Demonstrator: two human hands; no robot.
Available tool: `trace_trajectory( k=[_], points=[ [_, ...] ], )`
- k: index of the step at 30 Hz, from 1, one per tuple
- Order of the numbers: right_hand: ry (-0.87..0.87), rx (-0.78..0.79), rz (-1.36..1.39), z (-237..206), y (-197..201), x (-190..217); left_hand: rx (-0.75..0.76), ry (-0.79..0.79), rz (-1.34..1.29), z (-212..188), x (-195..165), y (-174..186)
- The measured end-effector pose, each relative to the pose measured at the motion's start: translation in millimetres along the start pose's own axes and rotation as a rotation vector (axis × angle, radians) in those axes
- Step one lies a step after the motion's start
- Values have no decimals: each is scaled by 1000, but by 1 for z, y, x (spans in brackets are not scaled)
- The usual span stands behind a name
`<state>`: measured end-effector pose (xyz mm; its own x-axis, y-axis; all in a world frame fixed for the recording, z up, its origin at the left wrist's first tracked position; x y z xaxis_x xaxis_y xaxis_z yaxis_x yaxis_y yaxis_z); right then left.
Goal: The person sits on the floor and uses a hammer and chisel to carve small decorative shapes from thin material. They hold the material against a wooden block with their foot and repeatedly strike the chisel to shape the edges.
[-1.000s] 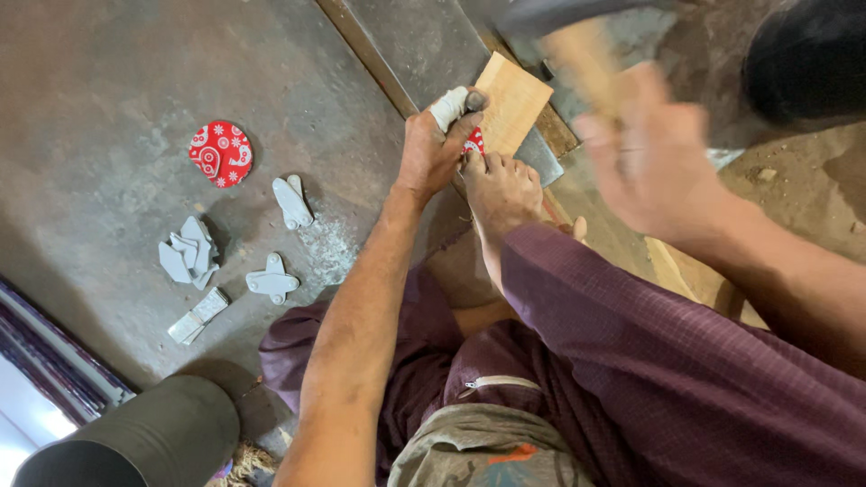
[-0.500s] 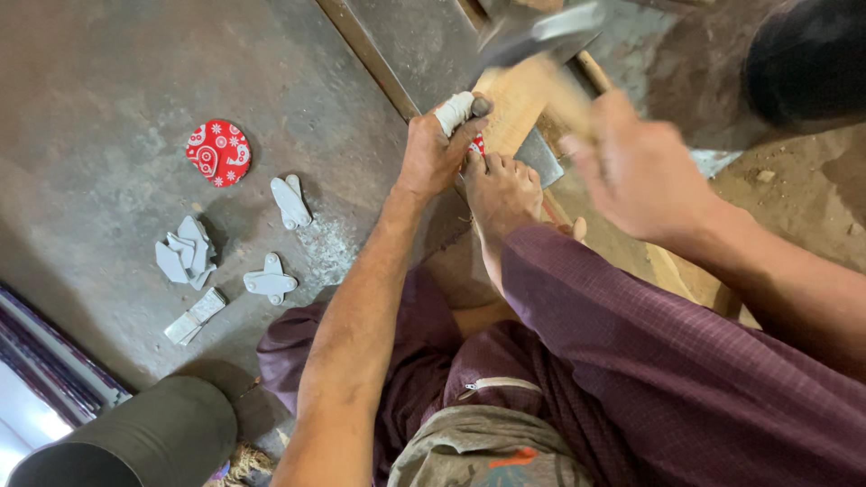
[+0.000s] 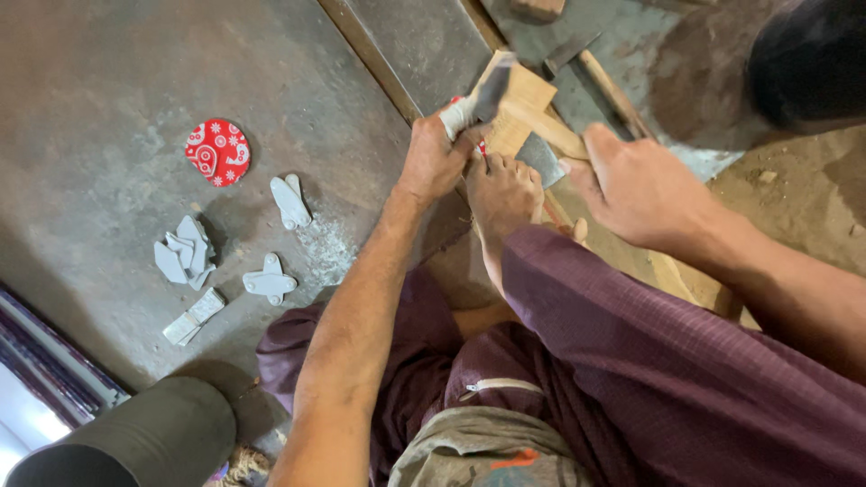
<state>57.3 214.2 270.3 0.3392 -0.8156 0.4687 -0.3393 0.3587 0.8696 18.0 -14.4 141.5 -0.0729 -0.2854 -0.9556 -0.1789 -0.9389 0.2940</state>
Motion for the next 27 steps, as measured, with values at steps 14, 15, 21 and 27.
trace_trajectory(
  k=[14, 15, 21, 27],
  points=[
    [-176, 133, -34, 1, -26, -25, -6, -223, 79, -7, 10, -2],
    [-245, 200, -34, 2, -29, -30, -16, -284, 187, -10, 6, -4],
    [-133, -73, 117, -15, -10, -31, -123, -189, 98, -27, 3, -7],
    [12, -150, 134, -12, -5, -13, -200, -24, -68, -18, 3, 7]
  ],
)
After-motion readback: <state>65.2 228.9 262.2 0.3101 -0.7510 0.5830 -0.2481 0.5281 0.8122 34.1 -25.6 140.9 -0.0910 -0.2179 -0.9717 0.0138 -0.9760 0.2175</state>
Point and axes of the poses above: each hand's wrist, its own z-axis towards the middle knuckle, its own y-axis out of the back of the hand, x = y × z, the point moved 4 cm from there along z, towards the middle knuckle, and after that the axes turned 5 degrees about -z, right-handed, at the moved point
